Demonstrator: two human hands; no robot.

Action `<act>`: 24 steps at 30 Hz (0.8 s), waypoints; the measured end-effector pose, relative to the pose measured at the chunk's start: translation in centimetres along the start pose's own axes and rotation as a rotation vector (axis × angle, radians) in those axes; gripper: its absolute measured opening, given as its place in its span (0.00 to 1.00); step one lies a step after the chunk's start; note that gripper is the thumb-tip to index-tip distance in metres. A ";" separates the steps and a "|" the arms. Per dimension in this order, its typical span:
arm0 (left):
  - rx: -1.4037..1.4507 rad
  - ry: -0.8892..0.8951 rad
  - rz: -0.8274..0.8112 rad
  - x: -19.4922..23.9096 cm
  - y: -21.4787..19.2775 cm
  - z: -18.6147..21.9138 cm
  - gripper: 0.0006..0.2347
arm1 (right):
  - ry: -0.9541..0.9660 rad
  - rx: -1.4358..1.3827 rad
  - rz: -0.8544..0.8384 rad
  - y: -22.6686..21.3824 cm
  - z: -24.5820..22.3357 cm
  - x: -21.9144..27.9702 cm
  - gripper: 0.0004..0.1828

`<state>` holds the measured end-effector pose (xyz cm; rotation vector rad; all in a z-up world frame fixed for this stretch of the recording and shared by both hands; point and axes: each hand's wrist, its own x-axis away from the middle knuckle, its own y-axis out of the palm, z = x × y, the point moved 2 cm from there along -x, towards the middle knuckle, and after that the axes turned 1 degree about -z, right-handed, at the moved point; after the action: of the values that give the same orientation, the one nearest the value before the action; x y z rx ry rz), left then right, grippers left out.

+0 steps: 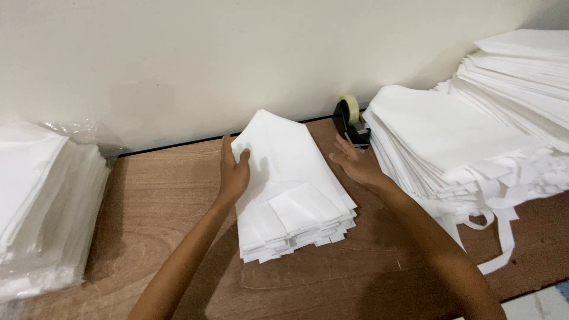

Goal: Folding and stacking white non-woven bags on a wooden work surface.

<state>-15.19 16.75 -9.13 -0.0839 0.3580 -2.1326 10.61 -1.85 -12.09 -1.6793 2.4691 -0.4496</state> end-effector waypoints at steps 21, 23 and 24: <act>-0.495 0.822 -0.971 3.1 30.1 14.5 0.33 | 0.121 1.096 0.438 -14.3 -7.2 18.3 0.26; -0.491 0.810 -1.045 3.1 31.4 13.1 0.31 | 0.163 1.058 0.415 -14.5 -6.4 18.9 0.27; -0.487 0.790 -1.113 3.1 32.1 12.3 0.29 | 0.198 1.020 0.384 -14.5 -6.0 19.1 0.28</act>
<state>11.38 -5.11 -6.77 0.3832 1.5888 -3.0342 14.69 -23.40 -0.68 -0.7539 1.9636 -1.5162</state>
